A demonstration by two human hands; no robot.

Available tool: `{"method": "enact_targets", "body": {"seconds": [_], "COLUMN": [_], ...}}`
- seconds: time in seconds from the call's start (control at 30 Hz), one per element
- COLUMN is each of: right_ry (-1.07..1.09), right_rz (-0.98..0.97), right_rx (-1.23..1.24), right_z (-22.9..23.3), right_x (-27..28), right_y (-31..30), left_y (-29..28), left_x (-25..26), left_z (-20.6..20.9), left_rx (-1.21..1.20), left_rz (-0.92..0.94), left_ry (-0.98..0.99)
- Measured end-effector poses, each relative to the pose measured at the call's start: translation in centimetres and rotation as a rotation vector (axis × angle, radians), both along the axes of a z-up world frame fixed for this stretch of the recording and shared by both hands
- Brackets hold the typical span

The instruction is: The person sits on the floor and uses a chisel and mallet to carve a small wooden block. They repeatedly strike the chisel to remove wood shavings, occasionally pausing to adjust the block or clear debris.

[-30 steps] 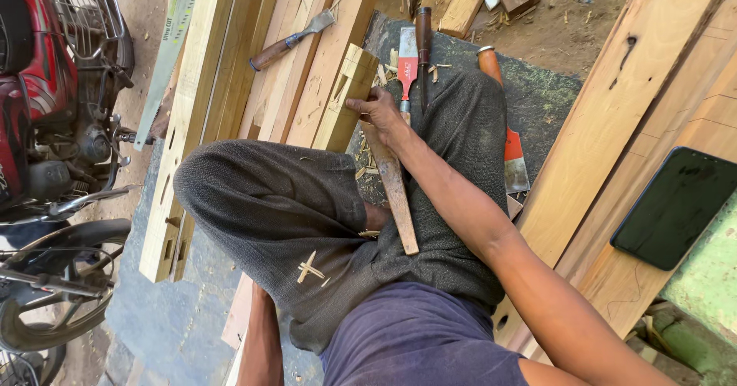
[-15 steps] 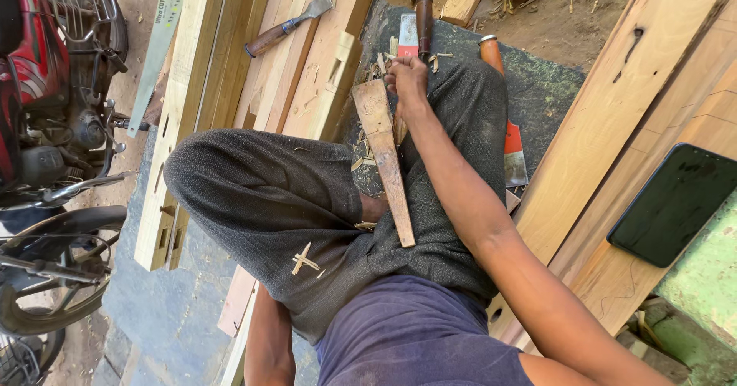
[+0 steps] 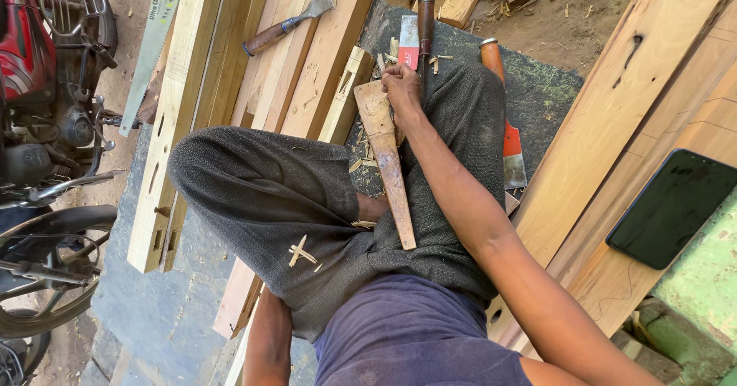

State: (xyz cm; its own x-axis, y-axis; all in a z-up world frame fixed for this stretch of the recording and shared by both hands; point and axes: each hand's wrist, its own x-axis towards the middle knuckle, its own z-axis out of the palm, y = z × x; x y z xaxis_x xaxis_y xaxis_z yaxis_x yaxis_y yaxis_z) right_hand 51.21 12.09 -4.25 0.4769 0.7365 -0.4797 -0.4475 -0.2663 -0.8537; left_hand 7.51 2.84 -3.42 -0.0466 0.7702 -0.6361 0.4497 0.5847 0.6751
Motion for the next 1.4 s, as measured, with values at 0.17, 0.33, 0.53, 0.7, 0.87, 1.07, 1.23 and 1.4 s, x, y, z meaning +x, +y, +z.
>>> {"method": "enact_targets", "body": {"seconds": [0.17,0.33,0.53,0.7,0.87,1.07,1.23,1.4], "right_ry": [-0.011,0.038,0.022,0.012,-0.016,-0.333,-0.398,-0.816], "right_rz": [-0.014,0.017,0.041,0.025,0.01,-0.025,-0.061,-0.22], "right_rx": [-0.049,-0.026,-0.066,-0.077,-0.063,-0.139,-0.274,-0.316], "right_z": [0.2,-0.2,0.8,0.6,-2.0,-5.0,-2.0,-2.6], "right_x": [-0.3,-0.7,-0.9,-0.6,-1.1,-2.2,-1.2,1.5], "right_y": [0.0,0.1,0.4,0.3,1.2,3.5,2.7,0.4], "left_y": [2.0,1.2,1.0,0.3,6.4,17.8,26.2,30.5], "left_x": [0.3,-0.3,-3.2,-5.9,-6.9,4.0,14.8,21.4], "left_z": [-0.1,-1.5,-1.4,-0.5,7.8,18.5,12.3,6.0], "left_rx": [0.001,-0.038,-0.058,-0.089,0.062,0.726,0.365,0.47], "left_rz": [-0.045,-0.057,-0.1,-0.355,-0.728,-0.019,0.003,-0.201], "left_ry": [0.008,0.009,0.054,0.19,0.663,0.249,-0.431,-0.374]}}
